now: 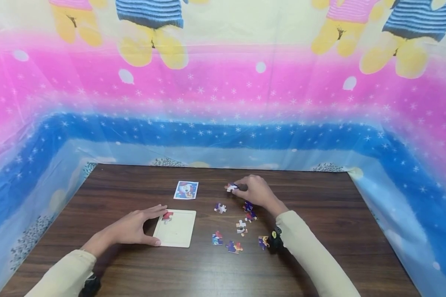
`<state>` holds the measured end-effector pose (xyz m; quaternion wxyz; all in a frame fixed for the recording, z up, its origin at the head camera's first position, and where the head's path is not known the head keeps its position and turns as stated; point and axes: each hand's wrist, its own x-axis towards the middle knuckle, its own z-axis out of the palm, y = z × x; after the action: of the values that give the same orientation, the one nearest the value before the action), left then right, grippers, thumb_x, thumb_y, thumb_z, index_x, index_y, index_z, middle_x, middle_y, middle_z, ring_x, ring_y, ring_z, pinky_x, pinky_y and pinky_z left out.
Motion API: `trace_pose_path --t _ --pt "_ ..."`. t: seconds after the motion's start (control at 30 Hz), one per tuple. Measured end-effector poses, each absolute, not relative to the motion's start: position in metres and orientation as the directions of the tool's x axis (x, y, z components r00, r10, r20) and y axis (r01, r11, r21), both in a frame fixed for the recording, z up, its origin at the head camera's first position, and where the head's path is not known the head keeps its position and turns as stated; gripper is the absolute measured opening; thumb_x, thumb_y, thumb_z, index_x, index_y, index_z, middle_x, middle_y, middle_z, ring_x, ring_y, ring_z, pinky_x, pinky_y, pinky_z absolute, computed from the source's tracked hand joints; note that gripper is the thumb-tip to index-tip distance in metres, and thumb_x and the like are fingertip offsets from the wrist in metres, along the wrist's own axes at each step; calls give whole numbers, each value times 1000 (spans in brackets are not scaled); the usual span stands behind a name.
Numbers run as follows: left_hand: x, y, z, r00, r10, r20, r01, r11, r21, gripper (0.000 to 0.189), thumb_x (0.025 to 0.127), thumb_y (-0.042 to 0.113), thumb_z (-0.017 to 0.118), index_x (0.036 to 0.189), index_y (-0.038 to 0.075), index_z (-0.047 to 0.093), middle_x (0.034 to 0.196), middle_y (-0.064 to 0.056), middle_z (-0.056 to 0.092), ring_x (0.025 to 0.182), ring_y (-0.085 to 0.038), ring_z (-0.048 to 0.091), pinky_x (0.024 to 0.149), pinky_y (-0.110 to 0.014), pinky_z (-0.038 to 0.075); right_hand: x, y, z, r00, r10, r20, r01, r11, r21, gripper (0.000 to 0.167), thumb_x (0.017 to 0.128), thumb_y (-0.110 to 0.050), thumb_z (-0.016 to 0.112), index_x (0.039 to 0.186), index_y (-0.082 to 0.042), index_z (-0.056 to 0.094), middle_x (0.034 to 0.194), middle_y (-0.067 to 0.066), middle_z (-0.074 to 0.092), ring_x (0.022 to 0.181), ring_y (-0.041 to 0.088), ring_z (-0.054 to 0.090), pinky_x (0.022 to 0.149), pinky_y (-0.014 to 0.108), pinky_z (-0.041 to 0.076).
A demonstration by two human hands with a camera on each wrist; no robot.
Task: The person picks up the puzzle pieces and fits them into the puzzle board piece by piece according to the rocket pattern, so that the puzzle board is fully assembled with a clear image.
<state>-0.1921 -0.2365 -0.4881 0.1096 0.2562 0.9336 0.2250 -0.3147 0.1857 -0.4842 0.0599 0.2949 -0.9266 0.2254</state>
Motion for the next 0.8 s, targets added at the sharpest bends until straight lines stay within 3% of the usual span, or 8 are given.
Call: trace_pose_path --t 0.37,0.8 --pt "-193 -236 -488 -846 524 -96 422 770 479 103 76 68 79 155 10 46 163 -12 38 147 -38 39 111 -64 36 -283 140 -473 -764 -564 313 -645 664 -379 37 92 -40 77 117 -13 79 112 2 78 105 19 70 90 43 56" --pt "-192 -236 -488 -842 531 -94 431 768 474 101 77 66 80 154 9 46 162 -12 39 147 -37 39 112 -62 37 -253 80 -472 -734 -604 311 -678 627 -383 35 93 -40 76 116 -14 80 108 0 78 99 13 69 86 34 57"
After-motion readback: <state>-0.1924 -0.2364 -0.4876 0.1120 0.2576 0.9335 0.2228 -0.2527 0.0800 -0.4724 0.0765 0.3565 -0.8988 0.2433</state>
